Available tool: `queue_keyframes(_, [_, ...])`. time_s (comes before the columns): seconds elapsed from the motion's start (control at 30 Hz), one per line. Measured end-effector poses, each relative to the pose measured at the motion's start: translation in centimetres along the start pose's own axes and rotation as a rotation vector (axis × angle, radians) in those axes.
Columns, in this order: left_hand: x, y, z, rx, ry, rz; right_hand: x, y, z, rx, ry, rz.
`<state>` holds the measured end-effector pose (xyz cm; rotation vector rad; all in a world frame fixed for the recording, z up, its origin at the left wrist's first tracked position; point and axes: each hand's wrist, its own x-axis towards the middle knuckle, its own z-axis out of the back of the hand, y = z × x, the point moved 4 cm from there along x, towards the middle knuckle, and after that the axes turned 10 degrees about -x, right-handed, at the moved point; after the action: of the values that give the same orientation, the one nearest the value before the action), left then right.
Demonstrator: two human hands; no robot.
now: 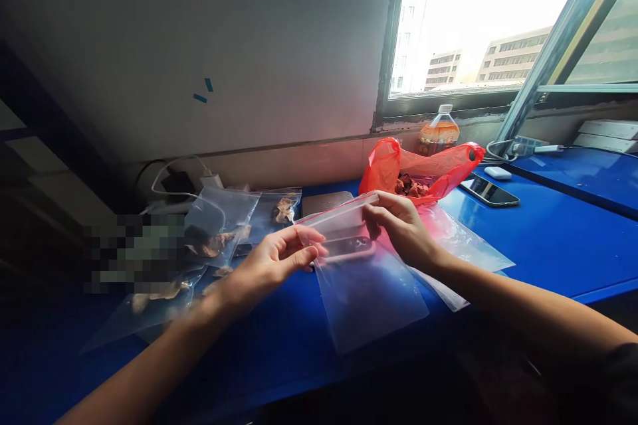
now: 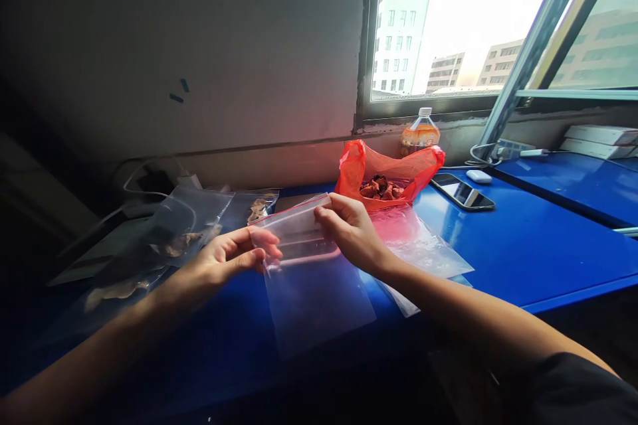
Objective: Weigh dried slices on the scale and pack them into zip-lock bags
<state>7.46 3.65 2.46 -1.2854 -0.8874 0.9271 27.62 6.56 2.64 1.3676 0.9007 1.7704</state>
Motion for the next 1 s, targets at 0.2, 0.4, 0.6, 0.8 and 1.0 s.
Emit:
queue_keyframes(0.2, [0.2, 0.3, -0.3, -0.018, -0.054, -0.096, -0.4, 0.5, 0.2, -0.082, -0.027, 0.029])
queue_keyframes(0.4, [0.3, 0.3, 0.9, 0.055, -0.089, -0.102, -0.2, 0.4, 0.4, -0.165, 0.081, 0.015])
queue_keyframes(0.6, [-0.3, -1.1, 1.2, 0.172, -0.131, -0.209, -0.2, 0.5, 0.4, -0.225, 0.146, 0.082])
queue_keyframes(0.8, [-0.4, -1.6, 1.7, 0.392, -0.211, -0.292, -0.8, 0.8, -0.4, -0.488, 0.240, 0.222])
queue_keyframes(1.0, [-1.9, -1.6, -1.4, 0.799, -0.051, -0.496, -2.9, 1.9, -2.6, -0.684, 0.459, 0.486])
